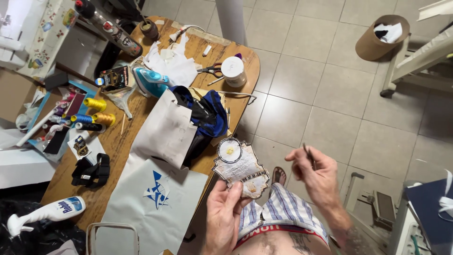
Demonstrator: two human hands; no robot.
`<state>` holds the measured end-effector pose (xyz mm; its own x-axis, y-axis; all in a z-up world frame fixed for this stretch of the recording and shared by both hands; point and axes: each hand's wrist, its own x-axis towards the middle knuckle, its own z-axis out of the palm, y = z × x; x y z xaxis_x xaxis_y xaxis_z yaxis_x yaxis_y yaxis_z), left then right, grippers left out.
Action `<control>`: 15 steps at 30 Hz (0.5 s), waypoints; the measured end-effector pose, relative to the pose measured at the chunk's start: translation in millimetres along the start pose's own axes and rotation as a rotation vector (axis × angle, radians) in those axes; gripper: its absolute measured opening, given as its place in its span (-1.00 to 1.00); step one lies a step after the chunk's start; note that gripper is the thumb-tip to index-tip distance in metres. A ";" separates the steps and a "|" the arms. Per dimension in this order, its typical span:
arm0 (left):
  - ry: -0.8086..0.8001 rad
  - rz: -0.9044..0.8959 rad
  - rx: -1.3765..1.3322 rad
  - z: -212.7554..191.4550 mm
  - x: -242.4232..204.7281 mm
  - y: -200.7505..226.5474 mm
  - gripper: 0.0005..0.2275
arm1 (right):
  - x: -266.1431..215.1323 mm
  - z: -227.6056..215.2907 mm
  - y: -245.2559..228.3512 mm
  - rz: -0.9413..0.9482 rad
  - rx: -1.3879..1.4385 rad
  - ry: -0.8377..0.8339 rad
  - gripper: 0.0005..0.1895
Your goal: Trimming an embroidered patch from fabric and singeing the edges with a lighter
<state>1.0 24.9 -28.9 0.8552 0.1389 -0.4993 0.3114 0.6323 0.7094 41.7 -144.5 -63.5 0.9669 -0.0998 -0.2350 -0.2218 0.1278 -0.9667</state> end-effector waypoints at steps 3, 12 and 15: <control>0.031 -0.024 -0.038 2.0 -1.7 4.2 -0.80 | 2.4 -7.9 -7.7 -0.012 -0.191 -0.131 -0.53; 0.182 -0.002 -0.094 -9.0 -9.3 8.8 -0.74 | -20.1 10.9 9.1 -0.270 -0.451 -0.266 -0.58; 0.069 0.118 -0.138 -5.9 -12.5 6.2 -0.81 | -19.8 25.1 12.6 -0.464 -0.500 -0.206 -0.65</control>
<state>-10.2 31.7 -21.2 0.8505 0.2674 -0.4529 0.1467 0.7063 0.6926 22.9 -116.1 -68.5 0.9688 0.1610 0.1887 0.2352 -0.3553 -0.9047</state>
